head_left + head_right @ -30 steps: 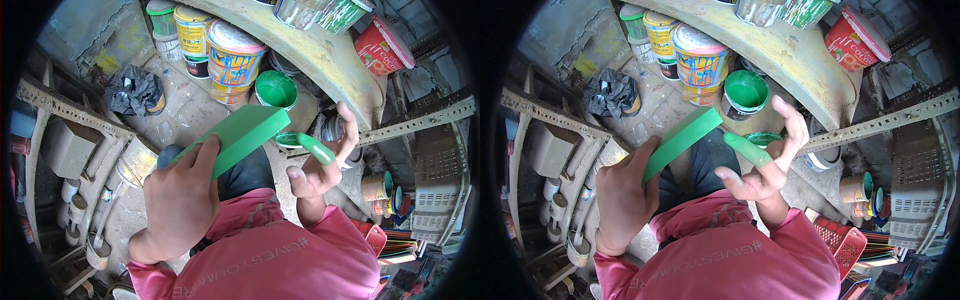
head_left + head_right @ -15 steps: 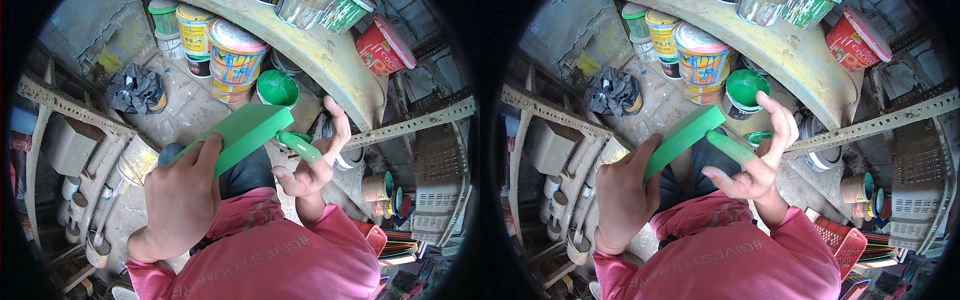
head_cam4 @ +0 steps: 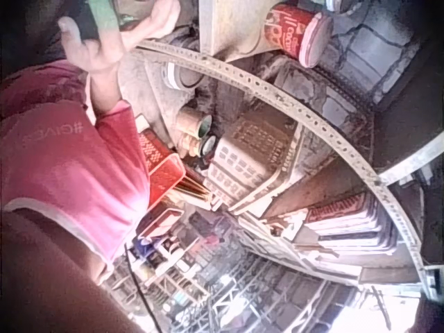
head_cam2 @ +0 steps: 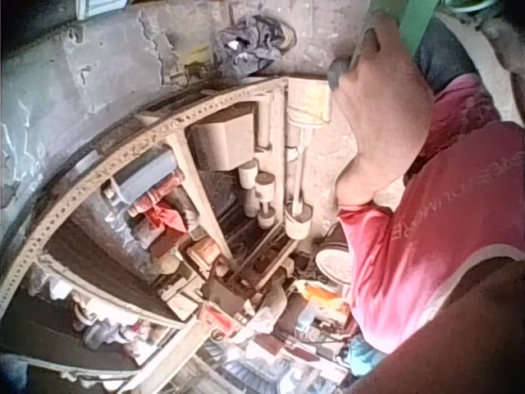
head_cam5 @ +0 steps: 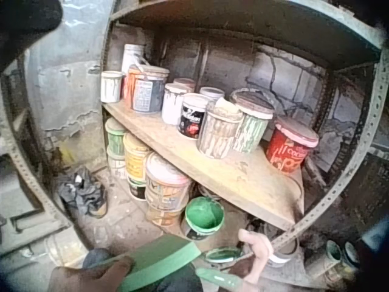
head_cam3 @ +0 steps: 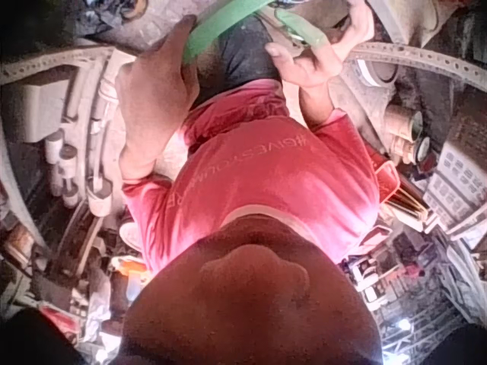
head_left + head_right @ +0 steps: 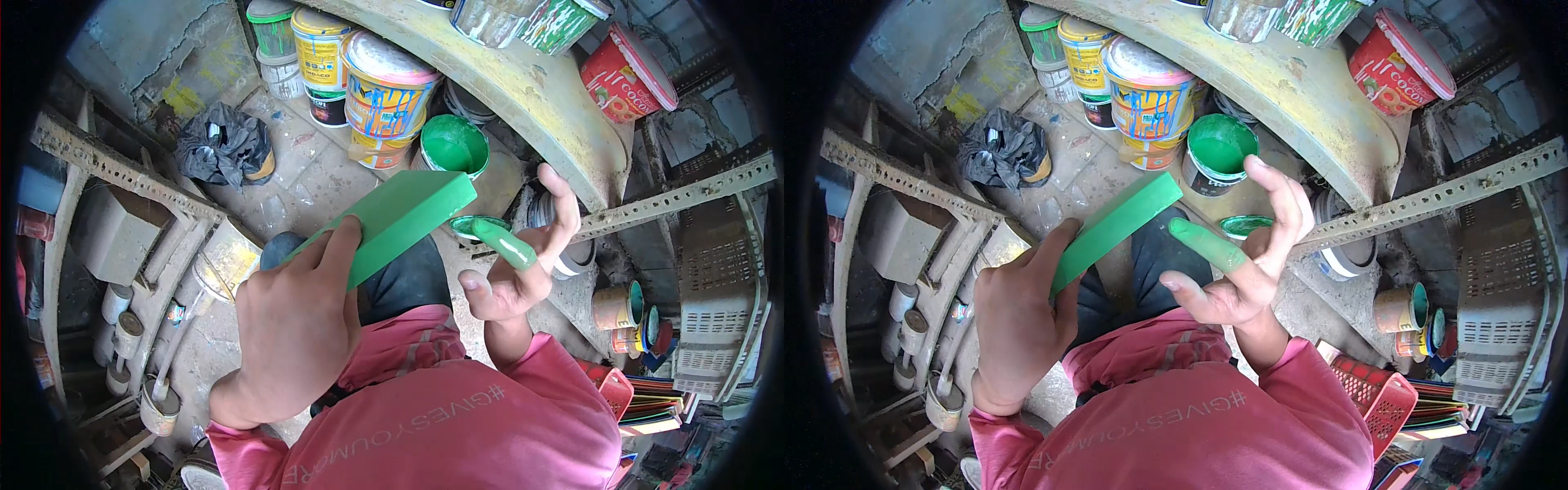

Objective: The person picks up a rectangular wooden block and walks to a storage area. They squat down, open a green paint container, and use their finger to apply green paint to the edges of the block. After painting, they stand up and walk back to the work area.

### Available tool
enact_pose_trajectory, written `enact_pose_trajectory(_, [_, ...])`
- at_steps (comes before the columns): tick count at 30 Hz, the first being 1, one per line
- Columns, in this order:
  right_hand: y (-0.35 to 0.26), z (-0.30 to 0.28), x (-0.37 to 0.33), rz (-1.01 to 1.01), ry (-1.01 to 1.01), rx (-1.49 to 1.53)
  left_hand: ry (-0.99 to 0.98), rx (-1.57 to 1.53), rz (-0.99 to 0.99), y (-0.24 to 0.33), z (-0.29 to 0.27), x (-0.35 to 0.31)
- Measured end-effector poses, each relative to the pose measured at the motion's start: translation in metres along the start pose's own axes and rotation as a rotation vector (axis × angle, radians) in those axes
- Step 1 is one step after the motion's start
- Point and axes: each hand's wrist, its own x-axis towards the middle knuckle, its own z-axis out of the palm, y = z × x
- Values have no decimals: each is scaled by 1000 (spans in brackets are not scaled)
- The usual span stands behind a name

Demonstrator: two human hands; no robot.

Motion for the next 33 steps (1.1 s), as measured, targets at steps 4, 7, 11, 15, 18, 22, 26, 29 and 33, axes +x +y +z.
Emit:
enact_pose_trajectory(4, [1, -2, 2, 4, -75, -14, -23, -11, -25, 0, -3, -2])
enact_pose_trajectory(7, [24, 7, -1, 244, 72, 277, -6, -23, -28, -5, -1, 4])
enact_pose_trajectory(11, [46, 10, -18, 716, 43, 1047, 26, -1, -80, -22, 16, 9])
enact_pose_trajectory(15, [57, 25, -62, 925, 147, 1260, 51, 2, -115, -40, 31, 1])
enact_pose_trajectory(18, [64, 45, -127, 1086, 211, 1182, 55, -33, -120, -49, 36, -5])
enact_pose_trajectory(22, [43, 67, -208, 1198, 205, 1184, 37, -67, -166, -54, 40, -8])
enact_pose_trajectory(26, [36, 93, -229, 1218, 35, 1200, 9, -38, -151, -57, 44, -7])
enact_pose_trajectory(29, [65, 107, -227, 1048, -146, 913, 27, -49, -118, -59, 49, -7])
enact_pose_trajectory(33, [88, 101, -205, 1002, -117, 884, -32, -54, -140, -58, 56, 0])
